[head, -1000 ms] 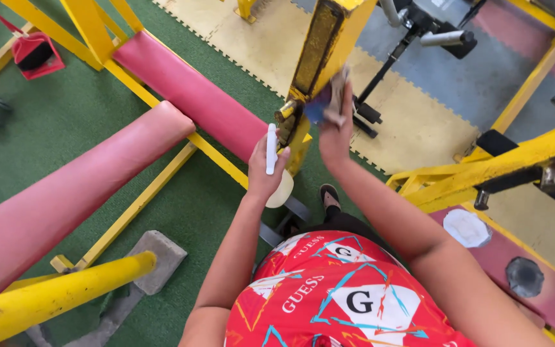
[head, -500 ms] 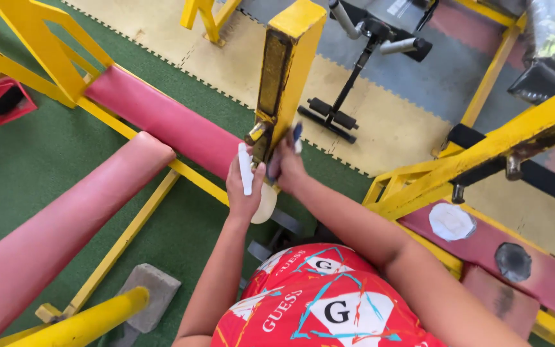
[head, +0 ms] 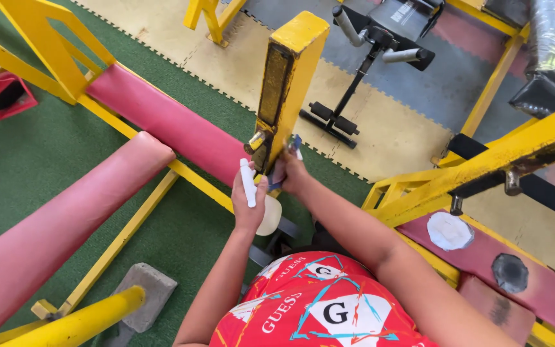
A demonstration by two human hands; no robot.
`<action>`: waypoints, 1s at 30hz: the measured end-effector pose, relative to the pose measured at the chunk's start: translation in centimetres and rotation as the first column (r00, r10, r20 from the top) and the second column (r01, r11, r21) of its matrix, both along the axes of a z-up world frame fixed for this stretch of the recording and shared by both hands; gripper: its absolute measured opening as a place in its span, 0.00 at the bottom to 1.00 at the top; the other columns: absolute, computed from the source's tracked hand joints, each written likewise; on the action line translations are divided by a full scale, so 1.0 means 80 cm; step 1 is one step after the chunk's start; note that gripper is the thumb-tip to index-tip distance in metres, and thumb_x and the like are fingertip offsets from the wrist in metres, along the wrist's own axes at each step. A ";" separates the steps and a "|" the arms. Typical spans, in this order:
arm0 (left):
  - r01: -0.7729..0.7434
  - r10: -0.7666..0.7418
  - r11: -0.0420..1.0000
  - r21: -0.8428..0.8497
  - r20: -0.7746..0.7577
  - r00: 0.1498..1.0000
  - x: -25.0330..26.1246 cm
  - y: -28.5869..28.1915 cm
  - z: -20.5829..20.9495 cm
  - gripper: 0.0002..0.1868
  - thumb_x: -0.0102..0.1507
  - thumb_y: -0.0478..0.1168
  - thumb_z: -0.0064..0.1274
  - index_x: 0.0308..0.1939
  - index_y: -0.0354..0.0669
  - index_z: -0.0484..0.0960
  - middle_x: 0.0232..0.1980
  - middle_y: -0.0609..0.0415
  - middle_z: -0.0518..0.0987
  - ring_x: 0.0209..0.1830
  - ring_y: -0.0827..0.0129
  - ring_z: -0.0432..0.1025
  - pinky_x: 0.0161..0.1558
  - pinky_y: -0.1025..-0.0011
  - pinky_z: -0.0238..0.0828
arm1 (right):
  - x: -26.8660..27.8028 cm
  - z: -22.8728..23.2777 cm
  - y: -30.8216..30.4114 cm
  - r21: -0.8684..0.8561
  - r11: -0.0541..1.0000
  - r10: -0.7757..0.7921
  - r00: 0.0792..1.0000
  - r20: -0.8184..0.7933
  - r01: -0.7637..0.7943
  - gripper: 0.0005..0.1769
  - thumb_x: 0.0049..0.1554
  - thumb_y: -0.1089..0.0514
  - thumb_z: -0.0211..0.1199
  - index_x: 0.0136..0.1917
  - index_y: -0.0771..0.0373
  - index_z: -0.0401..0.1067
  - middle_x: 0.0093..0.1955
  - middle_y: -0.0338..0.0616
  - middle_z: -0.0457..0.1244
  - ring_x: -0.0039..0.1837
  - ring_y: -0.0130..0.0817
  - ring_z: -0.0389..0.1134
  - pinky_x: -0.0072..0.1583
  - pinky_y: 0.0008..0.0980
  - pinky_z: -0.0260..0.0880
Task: The recorder is cleaning various yellow exercise machines using a spray bottle and a cloth.
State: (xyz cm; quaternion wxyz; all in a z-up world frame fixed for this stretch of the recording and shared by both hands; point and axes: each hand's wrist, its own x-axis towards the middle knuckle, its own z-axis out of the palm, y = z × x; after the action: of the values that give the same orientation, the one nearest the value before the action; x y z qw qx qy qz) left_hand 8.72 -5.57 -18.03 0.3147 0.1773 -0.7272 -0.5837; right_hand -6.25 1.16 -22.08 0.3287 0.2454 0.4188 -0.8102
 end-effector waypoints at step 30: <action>-0.331 0.311 0.935 0.128 0.154 0.938 -0.024 0.047 0.021 0.30 0.56 0.31 0.57 0.64 0.38 0.73 0.52 0.45 0.78 0.40 0.59 0.77 0.45 0.66 0.75 | -0.068 0.064 0.003 -0.287 0.928 0.306 0.927 0.219 -0.239 0.22 0.59 0.40 0.41 0.47 0.57 0.67 0.34 0.37 0.61 0.32 0.31 0.64 0.38 0.34 0.68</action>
State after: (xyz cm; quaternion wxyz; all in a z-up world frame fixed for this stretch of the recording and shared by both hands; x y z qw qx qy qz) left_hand 6.77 -1.77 -16.39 0.3429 0.3552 -0.6608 -0.5653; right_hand -11.65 1.40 -16.98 0.5196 0.2439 0.2946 -0.7640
